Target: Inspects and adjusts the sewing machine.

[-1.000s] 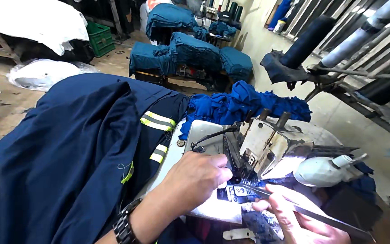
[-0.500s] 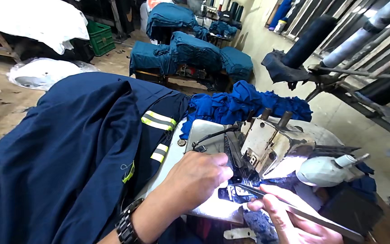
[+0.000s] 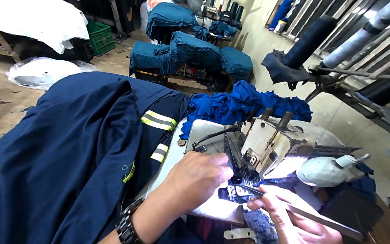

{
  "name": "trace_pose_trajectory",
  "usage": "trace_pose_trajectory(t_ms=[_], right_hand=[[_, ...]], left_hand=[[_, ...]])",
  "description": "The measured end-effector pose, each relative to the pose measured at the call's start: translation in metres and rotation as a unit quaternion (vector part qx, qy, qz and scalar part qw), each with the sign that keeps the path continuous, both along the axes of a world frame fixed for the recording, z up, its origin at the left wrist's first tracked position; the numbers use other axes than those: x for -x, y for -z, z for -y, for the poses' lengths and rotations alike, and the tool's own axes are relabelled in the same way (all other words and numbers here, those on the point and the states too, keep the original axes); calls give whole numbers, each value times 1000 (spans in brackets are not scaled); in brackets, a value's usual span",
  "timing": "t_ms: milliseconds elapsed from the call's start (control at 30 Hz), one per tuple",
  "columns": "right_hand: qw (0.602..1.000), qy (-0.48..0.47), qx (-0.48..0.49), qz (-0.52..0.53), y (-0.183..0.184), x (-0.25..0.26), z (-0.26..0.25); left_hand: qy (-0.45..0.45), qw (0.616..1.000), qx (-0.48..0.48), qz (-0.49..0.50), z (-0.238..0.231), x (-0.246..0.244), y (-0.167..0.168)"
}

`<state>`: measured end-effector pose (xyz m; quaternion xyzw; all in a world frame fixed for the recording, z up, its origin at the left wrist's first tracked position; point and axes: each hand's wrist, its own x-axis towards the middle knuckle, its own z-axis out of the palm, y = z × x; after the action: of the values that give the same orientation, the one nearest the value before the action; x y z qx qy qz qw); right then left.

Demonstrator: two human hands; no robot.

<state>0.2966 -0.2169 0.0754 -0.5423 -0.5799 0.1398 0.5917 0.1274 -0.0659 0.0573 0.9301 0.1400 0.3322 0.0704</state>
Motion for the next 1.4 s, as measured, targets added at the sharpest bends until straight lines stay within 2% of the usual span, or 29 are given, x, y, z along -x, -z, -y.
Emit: trace_pose_trajectory(t_ms=[167, 300, 433, 567, 633, 833, 1400], right_hand=[[998, 32, -21, 50, 5, -1, -3], [988, 57, -59, 128, 16, -7, -5], [980, 72, -62, 177, 22, -8, -6], [976, 81, -72, 188, 26, -5, -9], [975, 83, -75, 193, 28, -5, -11], [975, 79, -62, 197, 25, -5, -12], [978, 57, -53, 193, 21, -10, -13]], left_hand=[[-25, 998, 39, 44, -4, 14, -10], [-164, 976, 38, 139, -24, 70, -21], [-310, 924, 66, 212, -53, 123, 11], [-405, 868, 189, 217, -66, 140, 47], [-414, 857, 217, 216, -67, 138, 48], [-400, 869, 226, 184, -65, 133, 48], [-401, 871, 232, 165, -63, 128, 48]])
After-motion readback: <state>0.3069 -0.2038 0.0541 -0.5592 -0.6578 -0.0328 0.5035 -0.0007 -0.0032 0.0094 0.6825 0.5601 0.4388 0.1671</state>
